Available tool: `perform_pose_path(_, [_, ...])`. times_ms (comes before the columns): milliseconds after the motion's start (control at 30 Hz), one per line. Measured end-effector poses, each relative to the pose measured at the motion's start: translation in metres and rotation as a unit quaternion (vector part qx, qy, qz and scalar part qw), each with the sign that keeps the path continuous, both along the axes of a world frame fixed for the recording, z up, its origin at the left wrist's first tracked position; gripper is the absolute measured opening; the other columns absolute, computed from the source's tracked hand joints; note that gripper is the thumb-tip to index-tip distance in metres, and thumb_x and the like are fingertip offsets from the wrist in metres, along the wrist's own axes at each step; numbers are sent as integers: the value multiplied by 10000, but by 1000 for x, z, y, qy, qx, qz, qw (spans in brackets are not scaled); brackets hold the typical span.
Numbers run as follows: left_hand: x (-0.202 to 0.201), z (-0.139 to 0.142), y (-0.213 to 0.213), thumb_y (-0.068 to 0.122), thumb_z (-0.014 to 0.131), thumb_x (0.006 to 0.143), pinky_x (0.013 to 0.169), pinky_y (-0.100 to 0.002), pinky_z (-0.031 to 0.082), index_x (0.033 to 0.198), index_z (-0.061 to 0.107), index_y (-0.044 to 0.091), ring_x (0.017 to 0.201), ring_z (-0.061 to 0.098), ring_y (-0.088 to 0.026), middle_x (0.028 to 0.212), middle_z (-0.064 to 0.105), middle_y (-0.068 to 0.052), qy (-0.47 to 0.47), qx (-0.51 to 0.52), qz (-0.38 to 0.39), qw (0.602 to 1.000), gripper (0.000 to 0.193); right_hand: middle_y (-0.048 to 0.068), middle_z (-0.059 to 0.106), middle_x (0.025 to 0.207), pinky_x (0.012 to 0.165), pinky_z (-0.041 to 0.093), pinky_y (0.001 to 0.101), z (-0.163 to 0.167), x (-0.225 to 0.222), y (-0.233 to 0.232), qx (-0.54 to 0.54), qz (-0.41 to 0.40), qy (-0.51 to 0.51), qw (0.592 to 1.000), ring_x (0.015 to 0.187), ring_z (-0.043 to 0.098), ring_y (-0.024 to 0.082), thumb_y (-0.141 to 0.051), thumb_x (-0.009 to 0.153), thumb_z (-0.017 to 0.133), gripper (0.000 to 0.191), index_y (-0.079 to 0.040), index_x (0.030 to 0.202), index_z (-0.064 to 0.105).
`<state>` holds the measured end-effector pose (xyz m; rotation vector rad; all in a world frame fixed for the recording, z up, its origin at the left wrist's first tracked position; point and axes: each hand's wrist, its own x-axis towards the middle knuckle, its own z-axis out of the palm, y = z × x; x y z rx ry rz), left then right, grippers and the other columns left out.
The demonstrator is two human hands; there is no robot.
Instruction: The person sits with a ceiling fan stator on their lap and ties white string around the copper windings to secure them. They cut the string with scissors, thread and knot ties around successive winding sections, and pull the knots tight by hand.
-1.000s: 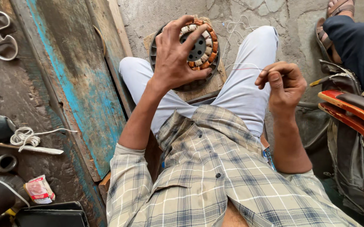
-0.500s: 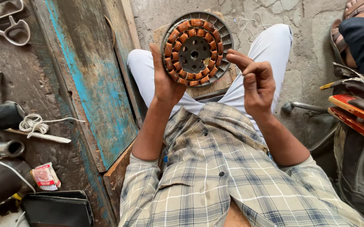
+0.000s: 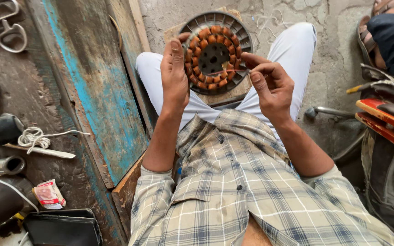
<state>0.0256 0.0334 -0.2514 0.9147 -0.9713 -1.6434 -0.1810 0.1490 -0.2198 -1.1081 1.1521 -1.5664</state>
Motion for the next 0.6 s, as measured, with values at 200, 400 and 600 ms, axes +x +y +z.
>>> perform_pose_path(200, [-6,31,-2,315,618,1061,1056,-358,521,1419,491,-18,1197,647,-212,1273,663,-120,-216,-113,-6,970,505,194,696,1236,979,583,309,-5,-9,-1,1,1,-12,1000,1086,690,175,-78,1109,636,117,26,1156,614])
perform_pose_path(400, [15,51,-15,265,745,993,818,-428,503,1119,756,-3,931,615,-318,961,736,-130,-552,-348,-9,758,296,154,712,1101,872,622,292,-24,-32,6,-8,-16,-3,1000,972,714,164,-94,1101,650,125,17,1150,620])
perform_pose_path(600, [17,51,-12,238,765,1023,734,-415,519,889,743,74,801,649,-275,856,746,-91,-596,-375,63,707,213,158,729,1038,761,624,278,19,-47,-30,-90,-56,111,988,841,721,164,-70,1152,654,94,20,1146,628])
